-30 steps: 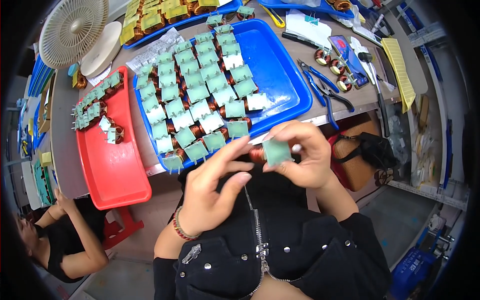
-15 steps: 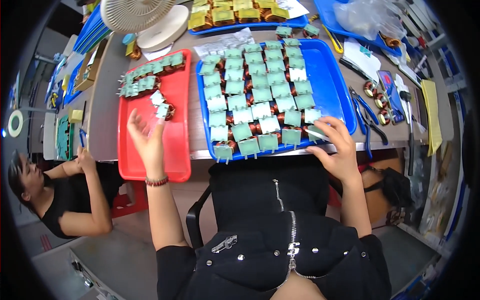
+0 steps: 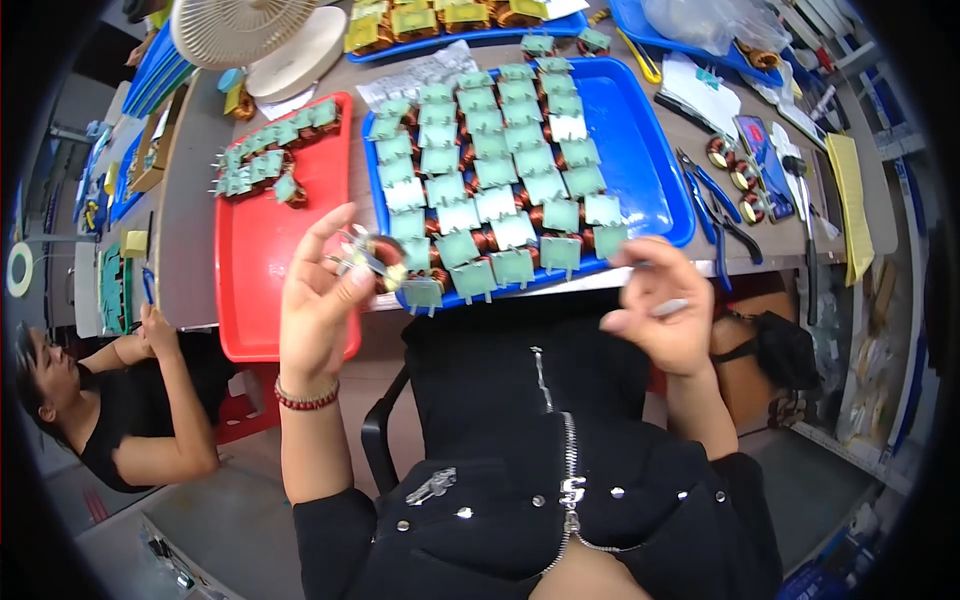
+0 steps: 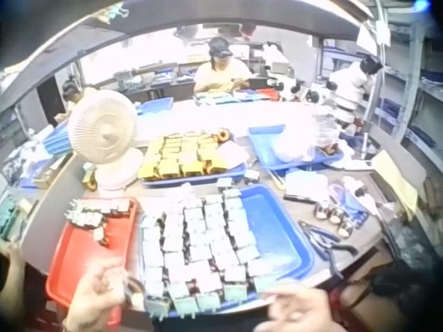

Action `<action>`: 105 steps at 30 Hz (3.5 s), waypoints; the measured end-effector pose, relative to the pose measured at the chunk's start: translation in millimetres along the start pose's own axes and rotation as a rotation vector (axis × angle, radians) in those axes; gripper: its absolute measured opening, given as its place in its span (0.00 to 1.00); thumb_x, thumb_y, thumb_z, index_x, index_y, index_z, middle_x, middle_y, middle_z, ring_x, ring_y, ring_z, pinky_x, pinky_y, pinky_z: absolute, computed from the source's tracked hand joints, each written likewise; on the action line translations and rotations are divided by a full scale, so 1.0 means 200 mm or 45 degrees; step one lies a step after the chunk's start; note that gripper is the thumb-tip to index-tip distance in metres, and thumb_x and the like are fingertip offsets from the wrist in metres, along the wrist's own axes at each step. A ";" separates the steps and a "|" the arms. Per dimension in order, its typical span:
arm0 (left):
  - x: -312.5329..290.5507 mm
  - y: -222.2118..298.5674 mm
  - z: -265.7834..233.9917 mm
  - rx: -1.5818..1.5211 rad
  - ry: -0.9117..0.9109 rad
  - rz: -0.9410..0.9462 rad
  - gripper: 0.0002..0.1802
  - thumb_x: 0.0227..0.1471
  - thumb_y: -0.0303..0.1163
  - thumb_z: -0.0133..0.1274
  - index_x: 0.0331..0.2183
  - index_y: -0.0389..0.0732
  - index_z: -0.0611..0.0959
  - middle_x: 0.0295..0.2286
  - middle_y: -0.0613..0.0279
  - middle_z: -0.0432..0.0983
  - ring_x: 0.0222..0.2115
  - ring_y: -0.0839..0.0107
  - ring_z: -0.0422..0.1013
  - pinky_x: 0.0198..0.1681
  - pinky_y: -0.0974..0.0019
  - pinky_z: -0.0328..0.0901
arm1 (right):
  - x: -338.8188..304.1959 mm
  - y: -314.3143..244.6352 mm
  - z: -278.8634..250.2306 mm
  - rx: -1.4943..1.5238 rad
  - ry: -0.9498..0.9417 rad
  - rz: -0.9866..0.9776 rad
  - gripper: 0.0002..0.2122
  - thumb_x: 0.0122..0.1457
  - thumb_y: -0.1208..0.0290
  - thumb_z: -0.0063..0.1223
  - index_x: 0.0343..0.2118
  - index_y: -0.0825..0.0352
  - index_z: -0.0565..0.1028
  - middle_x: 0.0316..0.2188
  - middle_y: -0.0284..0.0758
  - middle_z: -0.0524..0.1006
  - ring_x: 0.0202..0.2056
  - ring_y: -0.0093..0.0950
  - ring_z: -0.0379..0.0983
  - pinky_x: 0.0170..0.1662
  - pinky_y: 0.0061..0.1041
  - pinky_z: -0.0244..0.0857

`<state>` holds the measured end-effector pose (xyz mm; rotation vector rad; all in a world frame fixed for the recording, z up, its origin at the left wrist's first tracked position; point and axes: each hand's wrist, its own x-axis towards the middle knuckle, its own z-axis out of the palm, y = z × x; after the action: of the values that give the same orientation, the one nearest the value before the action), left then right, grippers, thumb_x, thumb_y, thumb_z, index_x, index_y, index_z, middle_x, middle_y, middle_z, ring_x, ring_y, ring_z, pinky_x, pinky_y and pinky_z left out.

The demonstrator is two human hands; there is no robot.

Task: Assembling small electronic inductors by fitting them into plastic housings and securing them with tools.

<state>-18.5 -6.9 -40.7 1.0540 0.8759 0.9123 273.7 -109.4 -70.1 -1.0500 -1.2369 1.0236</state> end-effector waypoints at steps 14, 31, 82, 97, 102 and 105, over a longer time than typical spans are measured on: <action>-0.08 -0.09 0.49 -0.413 -0.512 -0.123 0.33 0.50 0.21 0.48 0.54 0.36 0.53 0.42 0.55 0.67 0.44 0.71 0.65 0.47 0.68 0.60 | 0.06 -0.02 0.16 0.055 -0.182 -0.087 0.24 0.36 0.85 0.65 0.41 0.71 0.70 0.40 0.37 0.67 0.40 0.22 0.67 0.38 0.17 0.64; -0.06 -0.09 0.52 -0.389 -0.528 0.113 0.34 0.56 0.34 0.42 0.57 0.33 0.47 0.48 0.50 0.63 0.48 0.68 0.62 0.51 0.67 0.55 | 0.12 0.03 0.16 0.159 -0.193 -0.278 0.28 0.34 0.79 0.68 0.44 0.68 0.70 0.43 0.41 0.70 0.41 0.26 0.70 0.39 0.20 0.66; 0.32 -0.16 -0.47 0.100 0.631 0.078 0.21 0.50 0.19 0.45 0.49 0.36 0.66 0.37 0.59 0.71 0.32 0.76 0.68 0.34 0.74 0.63 | 1.06 0.47 -0.42 -0.765 0.334 0.156 0.24 0.36 0.72 0.67 0.39 0.68 0.70 0.33 0.34 0.74 0.28 0.20 0.70 0.33 0.20 0.66; -0.05 0.12 0.19 -0.299 -0.051 0.181 0.33 0.51 0.20 0.45 0.55 0.36 0.49 0.39 0.47 0.70 0.39 0.66 0.70 0.43 0.65 0.67 | 1.08 0.44 -0.37 -0.924 0.180 0.154 0.23 0.39 0.67 0.66 0.40 0.67 0.71 0.20 0.24 0.66 0.22 0.14 0.59 0.25 0.15 0.56; -0.07 0.12 0.26 -0.287 -0.070 0.224 0.35 0.49 0.20 0.48 0.55 0.36 0.49 0.40 0.49 0.70 0.42 0.68 0.68 0.45 0.68 0.64 | 1.06 0.44 -0.37 -0.829 0.209 0.100 0.28 0.38 0.69 0.67 0.45 0.68 0.67 0.29 0.27 0.69 0.23 0.14 0.60 0.27 0.14 0.59; -0.08 0.12 0.27 -0.312 -0.094 0.220 0.36 0.49 0.20 0.48 0.55 0.37 0.49 0.40 0.49 0.70 0.42 0.69 0.68 0.45 0.68 0.64 | 1.04 0.42 -0.39 -0.782 0.259 -0.005 0.30 0.38 0.69 0.67 0.46 0.69 0.66 0.34 0.30 0.69 0.24 0.14 0.61 0.28 0.15 0.60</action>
<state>21.3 -33.0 -2.5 0.9538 0.6005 1.0884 361.0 106.8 -110.4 -1.5755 -1.4154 0.5139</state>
